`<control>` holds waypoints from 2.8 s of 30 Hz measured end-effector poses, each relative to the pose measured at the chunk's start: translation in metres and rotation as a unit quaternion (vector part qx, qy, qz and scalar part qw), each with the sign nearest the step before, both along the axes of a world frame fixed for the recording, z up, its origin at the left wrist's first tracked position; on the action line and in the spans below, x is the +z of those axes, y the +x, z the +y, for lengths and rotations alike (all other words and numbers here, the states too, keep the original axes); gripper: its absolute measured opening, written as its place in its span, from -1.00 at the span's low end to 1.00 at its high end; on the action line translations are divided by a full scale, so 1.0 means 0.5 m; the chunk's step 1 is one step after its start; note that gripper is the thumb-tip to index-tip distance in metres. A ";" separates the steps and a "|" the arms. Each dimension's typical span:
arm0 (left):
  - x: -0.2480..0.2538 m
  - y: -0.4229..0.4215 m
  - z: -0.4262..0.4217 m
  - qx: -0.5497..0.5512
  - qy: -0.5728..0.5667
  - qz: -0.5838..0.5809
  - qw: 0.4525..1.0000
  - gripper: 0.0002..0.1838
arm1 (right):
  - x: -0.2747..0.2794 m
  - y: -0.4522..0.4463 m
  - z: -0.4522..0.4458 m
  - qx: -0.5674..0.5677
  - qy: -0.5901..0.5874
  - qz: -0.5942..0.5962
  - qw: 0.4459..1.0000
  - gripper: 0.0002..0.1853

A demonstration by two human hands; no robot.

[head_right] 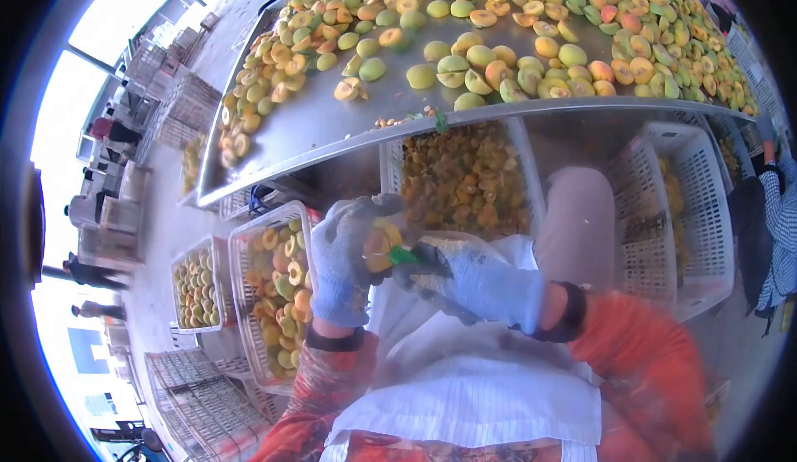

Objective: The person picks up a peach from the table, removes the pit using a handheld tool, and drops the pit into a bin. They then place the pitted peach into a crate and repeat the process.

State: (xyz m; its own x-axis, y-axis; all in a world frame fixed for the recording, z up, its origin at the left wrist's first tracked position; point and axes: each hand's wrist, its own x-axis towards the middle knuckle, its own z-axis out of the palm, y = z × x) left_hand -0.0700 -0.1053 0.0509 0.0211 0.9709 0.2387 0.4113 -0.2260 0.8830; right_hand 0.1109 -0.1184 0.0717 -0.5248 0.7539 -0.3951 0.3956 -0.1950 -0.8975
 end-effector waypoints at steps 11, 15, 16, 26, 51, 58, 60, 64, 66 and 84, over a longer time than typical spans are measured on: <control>-0.024 -0.007 0.011 -0.001 0.070 0.157 0.985 -0.44 | 0.003 0.002 -0.003 -0.056 -0.152 0.117 0.980 -0.78; -0.016 0.015 0.008 0.008 0.055 0.003 0.998 -0.63 | -0.052 -0.001 -0.012 -0.052 -0.182 0.324 0.927 -0.73; -0.017 0.013 0.009 0.020 0.042 -0.037 0.998 -0.71 | -0.044 0.006 0.000 -0.036 -0.219 0.287 0.932 -0.69; -0.130 0.064 0.081 0.053 -0.093 -0.318 0.942 -0.68 | -0.112 -0.033 0.014 -0.116 0.398 -0.068 0.907 -0.56; -0.007 0.068 0.141 -0.095 -0.033 0.094 0.991 -0.69 | -0.022 0.040 0.046 -0.069 -0.162 0.281 0.943 -0.52; -0.030 0.113 0.127 0.046 -0.024 0.032 0.998 -0.70 | -0.096 0.031 0.045 -0.134 0.207 0.095 0.964 -0.65; -0.026 0.111 0.131 0.026 -0.058 0.085 0.994 -0.70 | -0.055 0.038 0.037 -0.117 0.002 0.234 0.965 -0.72; -0.020 0.112 0.165 -0.038 -0.067 0.207 0.975 -0.67 | -0.036 0.060 0.040 -0.104 -0.157 0.252 0.949 -0.80; -0.006 0.119 0.162 -0.041 -0.070 0.213 0.974 -0.66 | -0.036 0.066 0.048 -0.066 -0.092 0.221 0.969 -0.79; -0.039 0.114 0.186 -0.069 0.008 -0.183 0.981 -0.62 | -0.051 0.122 0.077 -0.123 -0.200 0.383 0.894 -0.67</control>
